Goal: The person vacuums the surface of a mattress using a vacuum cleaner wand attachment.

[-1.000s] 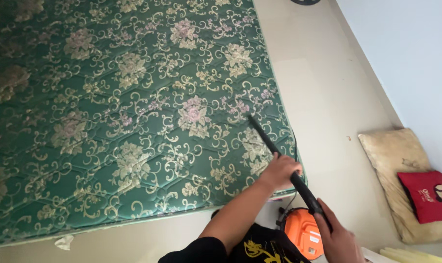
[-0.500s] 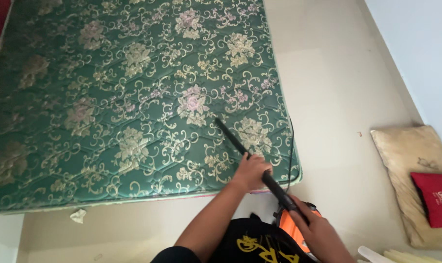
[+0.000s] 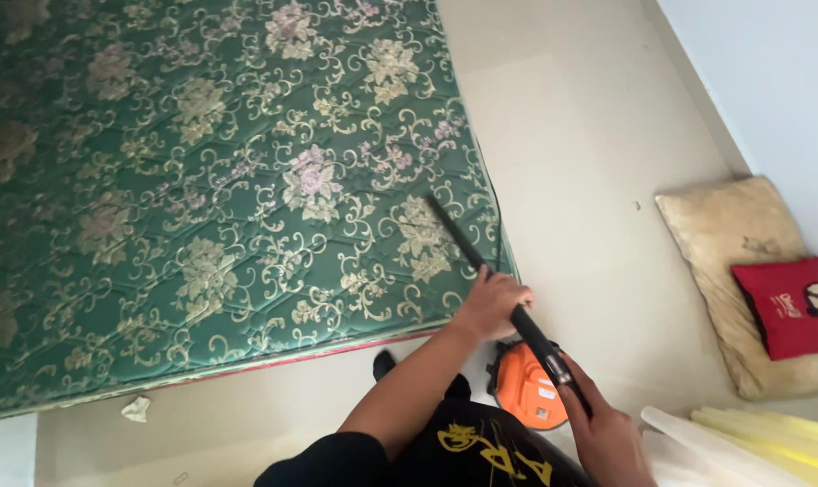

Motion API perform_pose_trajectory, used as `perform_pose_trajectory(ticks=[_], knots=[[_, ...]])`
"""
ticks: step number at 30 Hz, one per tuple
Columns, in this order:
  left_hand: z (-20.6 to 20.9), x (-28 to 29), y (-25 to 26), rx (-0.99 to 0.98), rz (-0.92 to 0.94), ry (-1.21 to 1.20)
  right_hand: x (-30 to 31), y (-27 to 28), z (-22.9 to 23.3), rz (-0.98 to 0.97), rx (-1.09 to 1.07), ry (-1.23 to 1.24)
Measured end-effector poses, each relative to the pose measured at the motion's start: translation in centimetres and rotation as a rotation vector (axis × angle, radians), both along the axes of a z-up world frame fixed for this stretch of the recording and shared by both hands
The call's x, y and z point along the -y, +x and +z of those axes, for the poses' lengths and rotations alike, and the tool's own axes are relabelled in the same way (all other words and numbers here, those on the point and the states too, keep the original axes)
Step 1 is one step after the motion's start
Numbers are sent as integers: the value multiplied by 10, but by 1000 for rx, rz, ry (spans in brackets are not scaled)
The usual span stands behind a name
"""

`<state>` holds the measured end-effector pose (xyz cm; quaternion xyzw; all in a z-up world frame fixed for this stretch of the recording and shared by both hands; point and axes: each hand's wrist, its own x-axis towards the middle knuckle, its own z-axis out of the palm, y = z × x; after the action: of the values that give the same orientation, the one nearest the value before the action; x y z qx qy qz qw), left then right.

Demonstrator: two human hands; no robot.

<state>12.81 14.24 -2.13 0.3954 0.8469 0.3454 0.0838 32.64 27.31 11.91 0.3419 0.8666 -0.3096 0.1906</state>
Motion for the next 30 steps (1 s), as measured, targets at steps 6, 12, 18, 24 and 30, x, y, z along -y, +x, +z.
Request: perform_pose_trajectory(ticks=[6,12,18,24,30], knots=[[17,-27,13,35,-138,-111,-16,39,-28,181,-456,127],[44,-15,12,115,-142,-348,-36,18,12,-92,122,-165],[16,54,39,31,119,-128,-8,0,-10,320,110,-52],[9,95,56,15,254,-188,0,-20,9,456,163,-124],[-2,70,47,-65,271,-28,2,-14,5,347,157,-21]])
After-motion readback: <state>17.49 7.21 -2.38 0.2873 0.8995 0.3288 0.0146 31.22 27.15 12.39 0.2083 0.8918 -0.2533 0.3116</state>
